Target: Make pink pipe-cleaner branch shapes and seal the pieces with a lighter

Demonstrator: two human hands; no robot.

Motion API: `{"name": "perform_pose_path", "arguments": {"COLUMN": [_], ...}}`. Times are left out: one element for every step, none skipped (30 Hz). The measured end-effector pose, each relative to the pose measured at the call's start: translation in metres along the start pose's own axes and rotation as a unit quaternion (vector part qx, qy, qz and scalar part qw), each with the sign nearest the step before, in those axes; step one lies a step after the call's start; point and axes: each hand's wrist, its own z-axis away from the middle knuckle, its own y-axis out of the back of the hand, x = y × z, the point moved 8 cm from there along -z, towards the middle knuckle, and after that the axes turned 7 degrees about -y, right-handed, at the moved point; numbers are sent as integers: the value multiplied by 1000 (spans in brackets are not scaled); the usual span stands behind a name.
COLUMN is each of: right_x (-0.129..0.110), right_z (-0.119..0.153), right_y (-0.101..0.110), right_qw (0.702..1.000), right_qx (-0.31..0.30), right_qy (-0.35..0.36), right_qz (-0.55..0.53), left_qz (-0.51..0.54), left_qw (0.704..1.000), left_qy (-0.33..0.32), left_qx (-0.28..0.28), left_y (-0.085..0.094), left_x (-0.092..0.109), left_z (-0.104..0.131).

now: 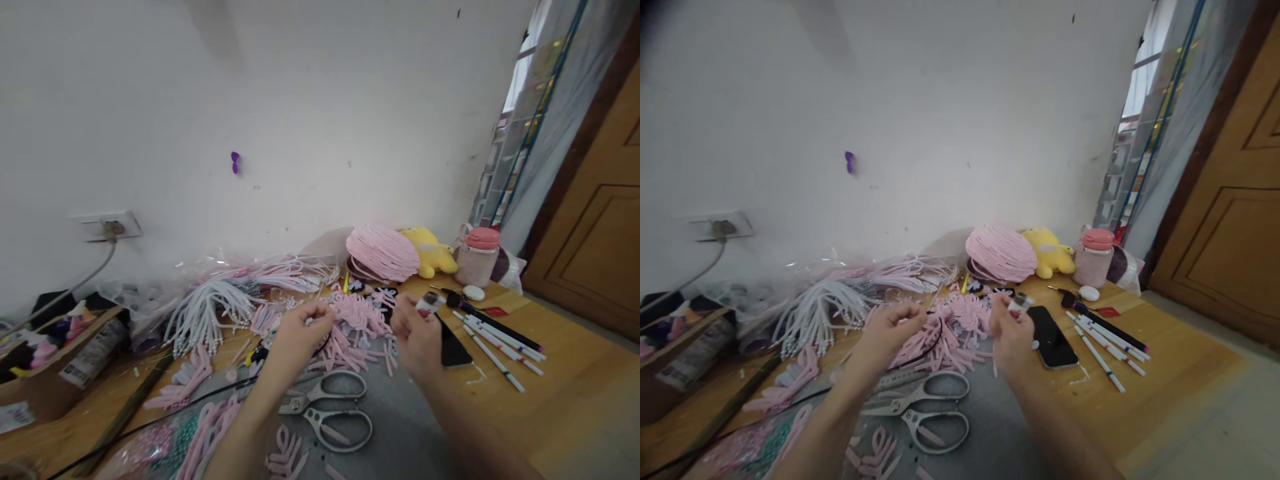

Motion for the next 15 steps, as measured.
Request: {"name": "perform_pose_path", "arguments": {"right_x": [-4, -7, -8, -7, -5, -2, 2, 5, 9, 13, 16, 19, 21, 23, 25], "right_z": [-3, -5, -7, -7, -6, -5, -3, -1, 1, 2, 3, 3, 3, 3, 3], "right_y": [4, 5, 5, 3, 0, -3, -7, -10, -13, -15, -15, -16, -16, -17, -18], "right_qw": [999, 999, 999, 999, 999, 998, 998, 997, 996, 995, 994, 993, 993, 992, 990], "right_qx": [18, 24, 21, 10, -8, -27, -47, -65, -80, -90, -96, -98, -99, -103, -110], "right_qy": [12, 14, 11, 4, -7, -18, -27, -35, -42, -49, -55, -60, -65, -70, -76], "right_qz": [-24, -38, -47, -51, -50, -45, -35, -23, -11, 0, 10, 19, 26, 31, 34], "left_qz": [7, 18, 30, 44, 55, 64, 71, 78, 85, 90, 96, 101, 106, 110, 115], "left_qw": [1000, 999, 999, 998, 998, 997, 997, 996, 996, 995, 994, 994, 993, 993, 992], "left_qy": [4, 9, 14, 21, 26, 31, 35, 38, 40, 42, 44, 45, 47, 48, 48], "left_qx": [17, 27, 31, 29, 24, 18, 12, 9, 7, 6, 5, 4, 2, 2, 3], "left_y": [6, 11, 14, 15, 15, 13, 11, 9, 7, 5, 4, 3, 2, 2, 2], "left_x": [-3, -5, -6, -8, -8, -7, -6, -5, -3, -1, 1, 2, 3, 3, 3], "left_z": [-1, -1, -2, -2, -1, -1, 0, 1, 2, 2, 3, 3, 4, 4, 4]}}
